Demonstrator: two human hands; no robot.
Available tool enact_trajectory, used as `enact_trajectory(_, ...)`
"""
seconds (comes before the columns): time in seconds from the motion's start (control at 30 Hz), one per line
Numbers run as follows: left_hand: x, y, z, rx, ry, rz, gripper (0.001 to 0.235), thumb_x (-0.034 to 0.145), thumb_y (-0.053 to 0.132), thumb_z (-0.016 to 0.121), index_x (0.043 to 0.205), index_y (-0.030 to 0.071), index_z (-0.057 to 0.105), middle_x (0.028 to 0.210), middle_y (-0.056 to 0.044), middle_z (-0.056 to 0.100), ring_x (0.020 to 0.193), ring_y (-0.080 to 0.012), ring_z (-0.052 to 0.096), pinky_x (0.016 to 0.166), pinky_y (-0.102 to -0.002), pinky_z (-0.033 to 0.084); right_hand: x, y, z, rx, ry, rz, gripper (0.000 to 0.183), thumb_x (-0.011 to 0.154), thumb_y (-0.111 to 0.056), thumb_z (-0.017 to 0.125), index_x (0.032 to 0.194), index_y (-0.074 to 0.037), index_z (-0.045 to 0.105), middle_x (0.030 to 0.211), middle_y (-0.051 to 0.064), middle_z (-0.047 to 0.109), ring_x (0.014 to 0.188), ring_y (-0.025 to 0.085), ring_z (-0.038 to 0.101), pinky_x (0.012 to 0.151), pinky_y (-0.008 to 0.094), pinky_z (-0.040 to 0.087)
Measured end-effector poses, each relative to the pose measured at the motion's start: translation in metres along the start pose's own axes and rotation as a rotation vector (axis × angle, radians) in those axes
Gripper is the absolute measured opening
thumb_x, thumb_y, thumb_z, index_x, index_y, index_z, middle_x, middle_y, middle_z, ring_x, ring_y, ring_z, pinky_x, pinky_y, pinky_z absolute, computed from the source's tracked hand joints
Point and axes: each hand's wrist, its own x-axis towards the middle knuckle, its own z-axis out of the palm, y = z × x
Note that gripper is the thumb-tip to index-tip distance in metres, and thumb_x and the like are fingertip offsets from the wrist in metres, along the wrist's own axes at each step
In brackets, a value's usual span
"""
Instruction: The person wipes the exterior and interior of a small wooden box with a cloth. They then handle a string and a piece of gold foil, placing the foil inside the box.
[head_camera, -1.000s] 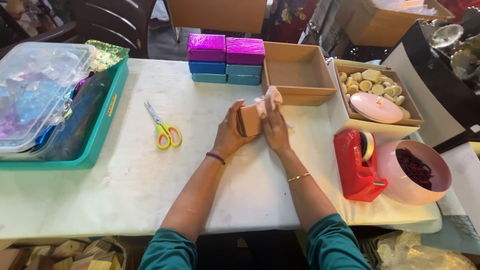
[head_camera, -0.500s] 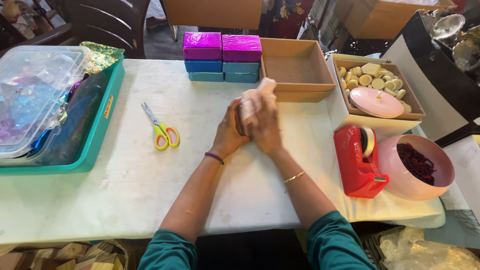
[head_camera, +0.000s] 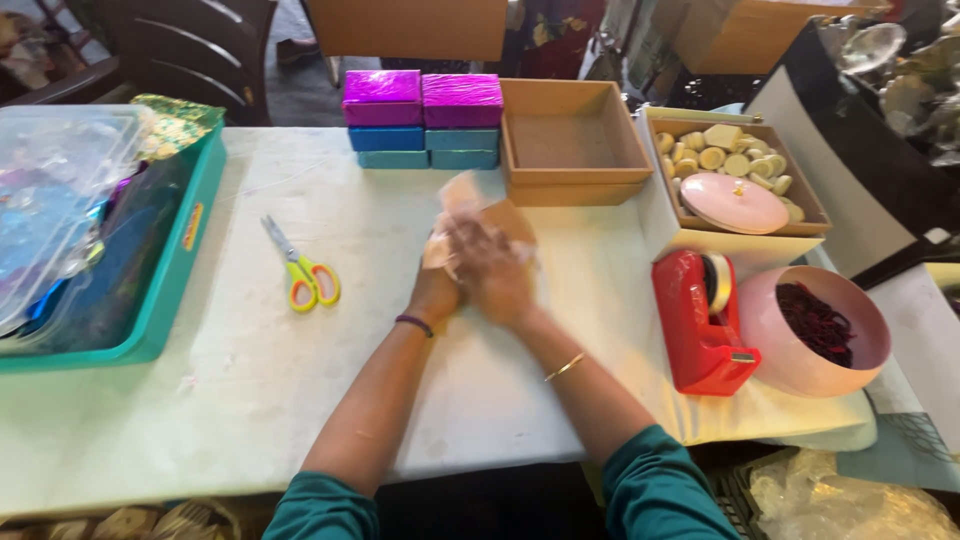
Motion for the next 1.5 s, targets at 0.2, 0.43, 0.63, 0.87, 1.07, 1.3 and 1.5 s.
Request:
enact_trajectory(0.2, 0.008, 0.055, -0.019, -0.31, -0.047, -0.279, 0.074, 0.074, 0.028, 0.082, 0.14, 0.009, 0.055, 0.138, -0.011, 0.064, 0.129, -0.0284, 0.063, 0.106, -0.035, 0.051, 0.02, -0.027, -0.052, 0.184, -0.042, 0.104, 0.057, 0.101, -0.017, 0.05, 0.158, -0.013, 0.042, 0.144, 0.014, 0.056, 0.134, 0.029, 0.051, 0.117, 0.047, 0.035)
enact_trajectory(0.43, 0.002, 0.045, -0.015, 0.055, -0.05, -0.005, 0.089, 0.059, 0.02, 0.092, 0.135, 0.01, 0.047, 0.137, -0.016, 0.057, 0.123, -0.0382, 0.059, 0.097, -0.04, 0.053, 0.01, 0.014, -0.016, -0.014, 0.15, 0.207, 0.057, 0.098, -0.016, 0.055, 0.153, -0.005, 0.044, 0.154, 0.024, 0.051, 0.145, 0.039, 0.04, 0.111, 0.052, 0.028)
enact_trajectory(0.63, 0.003, 0.046, -0.02, -0.025, -0.109, -0.163, 0.088, 0.062, 0.028, 0.094, 0.136, 0.016, 0.048, 0.129, -0.012, 0.066, 0.118, -0.0336, 0.066, 0.097, -0.041, 0.053, 0.013, -0.015, -0.031, 0.07, 0.015, 0.036, 0.055, 0.1, -0.017, 0.053, 0.155, -0.008, 0.046, 0.152, 0.017, 0.052, 0.147, 0.035, 0.043, 0.12, 0.05, 0.029)
enact_trajectory(0.87, 0.0, 0.027, -0.008, 0.073, -0.079, 0.047, 0.095, 0.061, 0.022, 0.091, 0.142, 0.011, 0.041, 0.144, -0.016, 0.054, 0.13, -0.0362, 0.057, 0.102, -0.038, 0.053, 0.01, 0.013, -0.023, 0.227, 0.171, 0.277, 0.049, 0.102, -0.011, 0.048, 0.151, -0.011, 0.051, 0.157, 0.017, 0.051, 0.148, 0.034, 0.044, 0.115, 0.048, 0.032)
enact_trajectory(1.07, 0.001, 0.004, -0.006, 0.031, -0.146, 0.245, 0.105, 0.071, 0.013, 0.097, 0.15, 0.003, 0.029, 0.146, -0.017, 0.051, 0.135, -0.0379, 0.051, 0.113, -0.048, 0.037, 0.013, -0.026, -0.034, 0.12, 0.091, -0.072, 0.047, 0.097, -0.011, 0.057, 0.144, -0.01, 0.056, 0.146, 0.019, 0.06, 0.136, 0.039, 0.052, 0.116, 0.049, 0.028)
enact_trajectory(1.3, 0.002, 0.058, -0.021, 0.054, -0.156, -0.05, 0.1, 0.054, 0.013, 0.094, 0.139, 0.011, 0.041, 0.142, -0.015, 0.052, 0.129, -0.0367, 0.055, 0.105, -0.041, 0.05, 0.011, 0.02, -0.028, 0.46, 0.297, 0.358, 0.029, 0.106, -0.009, 0.052, 0.132, -0.009, 0.064, 0.133, 0.014, 0.07, 0.124, 0.028, 0.069, 0.104, 0.037, 0.055)
enact_trajectory(1.5, -0.001, 0.005, -0.008, 0.078, -0.063, 0.001, 0.095, 0.065, 0.015, 0.093, 0.145, 0.01, 0.041, 0.142, -0.016, 0.053, 0.134, -0.0368, 0.053, 0.111, -0.041, 0.048, 0.01, -0.032, -0.026, 0.163, 0.234, -0.021, 0.035, 0.094, -0.008, 0.061, 0.129, -0.006, 0.066, 0.133, 0.017, 0.068, 0.128, 0.034, 0.062, 0.105, 0.044, 0.048)
